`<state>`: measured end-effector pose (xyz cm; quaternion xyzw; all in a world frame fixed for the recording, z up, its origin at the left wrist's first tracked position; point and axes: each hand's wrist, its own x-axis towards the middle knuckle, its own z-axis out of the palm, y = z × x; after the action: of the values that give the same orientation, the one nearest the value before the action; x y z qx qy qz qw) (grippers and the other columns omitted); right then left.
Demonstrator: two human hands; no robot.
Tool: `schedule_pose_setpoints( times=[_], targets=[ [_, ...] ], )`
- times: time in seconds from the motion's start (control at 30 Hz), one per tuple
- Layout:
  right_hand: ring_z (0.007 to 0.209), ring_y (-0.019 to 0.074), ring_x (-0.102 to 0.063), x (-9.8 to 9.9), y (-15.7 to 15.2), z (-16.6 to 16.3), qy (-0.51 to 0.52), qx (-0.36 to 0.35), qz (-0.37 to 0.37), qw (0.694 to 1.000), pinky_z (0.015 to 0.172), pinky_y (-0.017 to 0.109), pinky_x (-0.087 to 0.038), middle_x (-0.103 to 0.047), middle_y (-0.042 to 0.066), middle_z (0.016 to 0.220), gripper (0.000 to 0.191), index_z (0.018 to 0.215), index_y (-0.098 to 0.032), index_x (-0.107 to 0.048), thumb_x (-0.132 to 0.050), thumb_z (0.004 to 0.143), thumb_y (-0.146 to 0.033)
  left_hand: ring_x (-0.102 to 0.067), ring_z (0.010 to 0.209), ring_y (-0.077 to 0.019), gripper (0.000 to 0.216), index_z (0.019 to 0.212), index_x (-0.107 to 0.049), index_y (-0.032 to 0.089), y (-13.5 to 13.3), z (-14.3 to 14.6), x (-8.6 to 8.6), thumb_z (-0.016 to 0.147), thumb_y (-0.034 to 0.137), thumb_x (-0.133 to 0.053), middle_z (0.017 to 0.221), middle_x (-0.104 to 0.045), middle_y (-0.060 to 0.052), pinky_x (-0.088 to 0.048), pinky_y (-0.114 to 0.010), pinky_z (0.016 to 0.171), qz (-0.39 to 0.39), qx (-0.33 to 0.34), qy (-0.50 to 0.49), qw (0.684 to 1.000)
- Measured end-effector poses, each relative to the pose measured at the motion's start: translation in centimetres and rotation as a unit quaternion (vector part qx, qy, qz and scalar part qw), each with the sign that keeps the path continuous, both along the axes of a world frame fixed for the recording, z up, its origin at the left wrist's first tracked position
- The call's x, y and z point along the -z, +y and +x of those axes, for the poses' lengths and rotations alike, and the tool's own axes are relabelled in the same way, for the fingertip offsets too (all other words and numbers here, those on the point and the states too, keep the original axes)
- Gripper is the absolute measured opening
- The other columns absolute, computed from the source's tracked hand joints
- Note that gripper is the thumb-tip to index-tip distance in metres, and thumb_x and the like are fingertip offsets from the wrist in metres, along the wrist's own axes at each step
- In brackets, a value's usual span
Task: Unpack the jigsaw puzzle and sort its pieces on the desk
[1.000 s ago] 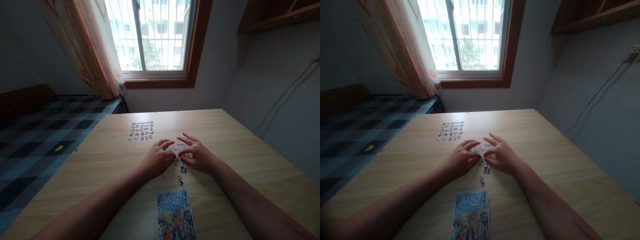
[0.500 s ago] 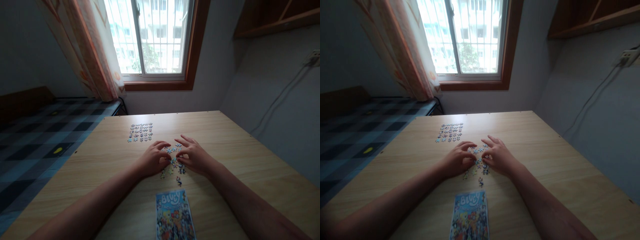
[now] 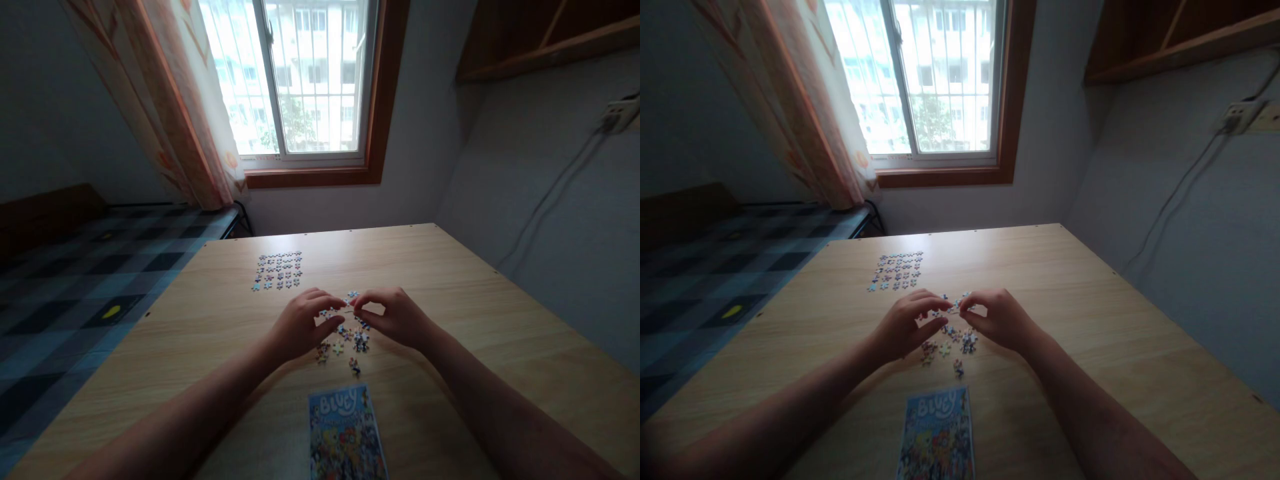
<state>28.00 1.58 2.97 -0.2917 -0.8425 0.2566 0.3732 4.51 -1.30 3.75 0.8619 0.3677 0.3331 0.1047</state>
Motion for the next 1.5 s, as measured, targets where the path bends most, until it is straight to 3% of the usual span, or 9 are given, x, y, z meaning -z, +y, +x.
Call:
schedule_pose_setpoints(
  times=[0.17, 0.3, 0.43, 0.53, 0.63, 0.8, 1.0, 1.2, 1.5],
  targets=[
    [0.071, 0.0149, -0.07, 0.0, -1.4, -1.2, 0.026, -0.004, -0.007, 1.0, 0.066, 0.025, -0.053, -0.076, 0.0, 0.078, 0.008, 0.087, -0.022, -0.076, -0.068, 0.086, -0.023, -0.062, 0.067, -0.0109, 0.011, 0.09, -0.066, 0.019, -1.3, 1.4, -0.1, 0.091, 0.026, -0.058, 0.077, -0.069, -0.001, -0.05, -0.025, 0.064, -0.02, -0.024, -0.002, 0.999],
    [0.076, 0.0171, -0.07, 0.2, -1.0, -0.7, 0.03, 0.044, 0.047, 0.997, 0.071, 0.029, -0.054, -0.076, 0.003, 0.084, 0.011, 0.091, -0.022, -0.075, -0.064, 0.088, -0.023, -0.061, 0.062, -0.0102, 0.011, 0.083, -0.067, 0.02, -0.4, 0.3, -0.7, 0.088, 0.024, -0.058, 0.073, -0.07, 0.001, -0.049, -0.025, 0.062, 0.002, -0.078, 0.023, 0.997],
    [0.08, 0.0207, -0.07, 1.1, 0.8, 1.0, 0.019, 0.138, 0.107, 0.985, 0.073, 0.033, -0.056, -0.076, 0.006, 0.089, 0.016, 0.096, -0.021, -0.074, -0.06, 0.088, -0.024, -0.067, 0.068, -0.0127, 0.013, 0.085, -0.07, 0.02, 3.1, -5.6, -1.7, 0.087, 0.028, -0.059, 0.08, -0.074, -0.001, -0.051, -0.024, 0.066, 0.007, -0.253, -0.044, 0.966],
    [0.075, 0.0206, -0.07, 2.2, 1.9, 1.6, 0.033, 0.192, 0.069, 0.978, 0.07, 0.033, -0.056, -0.076, 0.007, 0.089, 0.019, 0.096, -0.021, -0.074, -0.059, 0.087, -0.026, -0.071, 0.077, -0.0181, 0.018, 0.092, -0.072, 0.019, 5.4, -11.6, -1.1, 0.085, 0.031, -0.061, 0.084, -0.076, -0.004, -0.051, -0.027, 0.069, 0.005, -0.427, -0.047, 0.903],
    [0.074, 0.0205, -0.07, 3.2, 2.3, 1.4, 0.024, 0.184, 0.021, 0.982, 0.07, 0.033, -0.056, -0.077, 0.007, 0.088, 0.021, 0.095, -0.021, -0.075, -0.058, 0.086, -0.029, -0.071, 0.085, -0.0219, 0.022, 0.097, -0.074, 0.022, 6.2, -15.6, 0.5, 0.085, 0.031, -0.059, 0.089, -0.077, -0.004, -0.051, -0.028, 0.073, -0.042, -0.522, 0.018, 0.852],
    [0.075, 0.021, -0.07, 3.7, 2.4, 1.1, 0.022, 0.187, -0.012, 0.982, 0.07, 0.033, -0.055, -0.077, 0.007, 0.087, 0.023, 0.095, -0.02, -0.075, -0.057, 0.085, -0.031, -0.07, 0.086, -0.0237, 0.024, 0.098, -0.076, 0.027, 6.0, -16.8, 2.1, 0.085, 0.035, -0.058, 0.091, -0.077, -0.003, -0.049, -0.029, 0.07, -0.098, -0.526, 0.104, 0.838],
    [0.072, 0.0211, -0.07, 4.2, 3.2, 2.0, 0.042, 0.213, -0.032, 0.976, 0.067, 0.031, -0.054, -0.076, 0.006, 0.084, 0.026, 0.096, -0.02, -0.075, -0.057, 0.083, -0.034, -0.069, 0.082, -0.022, 0.028, 0.1, -0.077, 0.025, 5.9, -17.6, 2.1, 0.084, 0.034, -0.056, 0.09, -0.077, -0.003, -0.05, -0.028, 0.071, -0.101, -0.537, 0.077, 0.834],
    [0.071, 0.0208, -0.069, 4.8, 3.8, 2.3, 0.07, 0.236, -0.055, 0.968, 0.067, 0.031, -0.052, -0.075, 0.006, 0.079, 0.028, 0.096, -0.018, -0.074, -0.056, 0.081, -0.033, -0.063, 0.109, -0.0205, 0.033, 0.086, -0.081, 0.029, 6.6, -19.3, 3.4, 0.079, 0.015, -0.052, 0.113, -0.073, -0.001, -0.044, -0.032, 0.103, -0.017, -0.448, 0.139, 0.883],
    [0.066, 0.0199, -0.067, 4.6, 3.5, 1.2, 0.035, 0.233, -0.041, 0.971, 0.064, 0.03, -0.05, -0.074, 0.005, 0.077, 0.029, 0.094, -0.018, -0.075, -0.053, 0.081, -0.032, -0.051, 0.125, -0.0292, 0.037, 0.114, -0.075, 0.027, 8.5, -19.2, 5.0, 0.09, 0.028, -0.047, 0.136, -0.061, -0.008, -0.041, -0.044, 0.105, -0.042, -0.504, 0.18, 0.844]
  ],
)
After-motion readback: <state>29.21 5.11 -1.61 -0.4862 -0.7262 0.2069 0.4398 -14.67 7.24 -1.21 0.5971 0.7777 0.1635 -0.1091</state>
